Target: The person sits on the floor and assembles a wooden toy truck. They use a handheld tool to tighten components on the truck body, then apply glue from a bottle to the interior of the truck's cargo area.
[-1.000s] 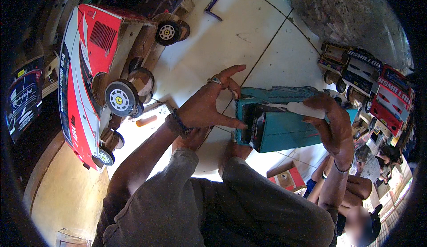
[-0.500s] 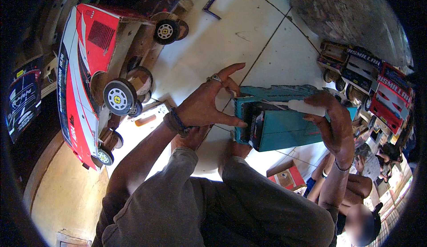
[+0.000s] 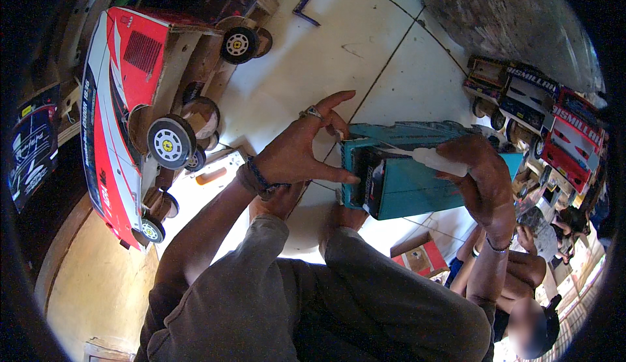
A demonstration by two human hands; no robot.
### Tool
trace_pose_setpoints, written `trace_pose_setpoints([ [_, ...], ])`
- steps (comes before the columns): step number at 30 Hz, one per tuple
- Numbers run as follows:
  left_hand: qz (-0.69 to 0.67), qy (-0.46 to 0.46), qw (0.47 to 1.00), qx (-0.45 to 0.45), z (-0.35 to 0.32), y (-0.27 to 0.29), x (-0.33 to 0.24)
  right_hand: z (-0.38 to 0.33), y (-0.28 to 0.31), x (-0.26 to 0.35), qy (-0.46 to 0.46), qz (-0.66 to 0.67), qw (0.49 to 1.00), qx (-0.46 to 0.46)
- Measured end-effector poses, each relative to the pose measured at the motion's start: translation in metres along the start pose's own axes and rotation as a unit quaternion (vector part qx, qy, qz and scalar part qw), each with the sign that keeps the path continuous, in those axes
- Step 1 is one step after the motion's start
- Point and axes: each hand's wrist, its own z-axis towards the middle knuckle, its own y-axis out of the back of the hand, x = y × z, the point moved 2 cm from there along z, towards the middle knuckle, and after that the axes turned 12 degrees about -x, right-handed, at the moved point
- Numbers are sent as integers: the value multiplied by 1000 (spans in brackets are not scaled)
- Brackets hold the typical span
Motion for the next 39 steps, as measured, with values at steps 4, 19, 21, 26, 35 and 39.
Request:
trace_pose_setpoints([
  [4,-5,3,1000,3,0,0,1,-1,-1,1,2,0,1000,3],
  [19,-26,-6,1000,1,1,-1,4,2,-1,2,29,-11,1000,-6],
  [21,-19,-10,1000,0,1,-2,4,1,-2,1,20,-8,1000,-10],
  [26,-27,-12,1000,-11,0,-1,4,2,0,-1,16,-2,1000,-1],
  [35,-14,-45,999,1,3,1,10,2,-2,-1,26,-25,999,-10],
  [39,95,-68,993,21,4,6,6,3,-1,0,35,-23,999,-12],
])
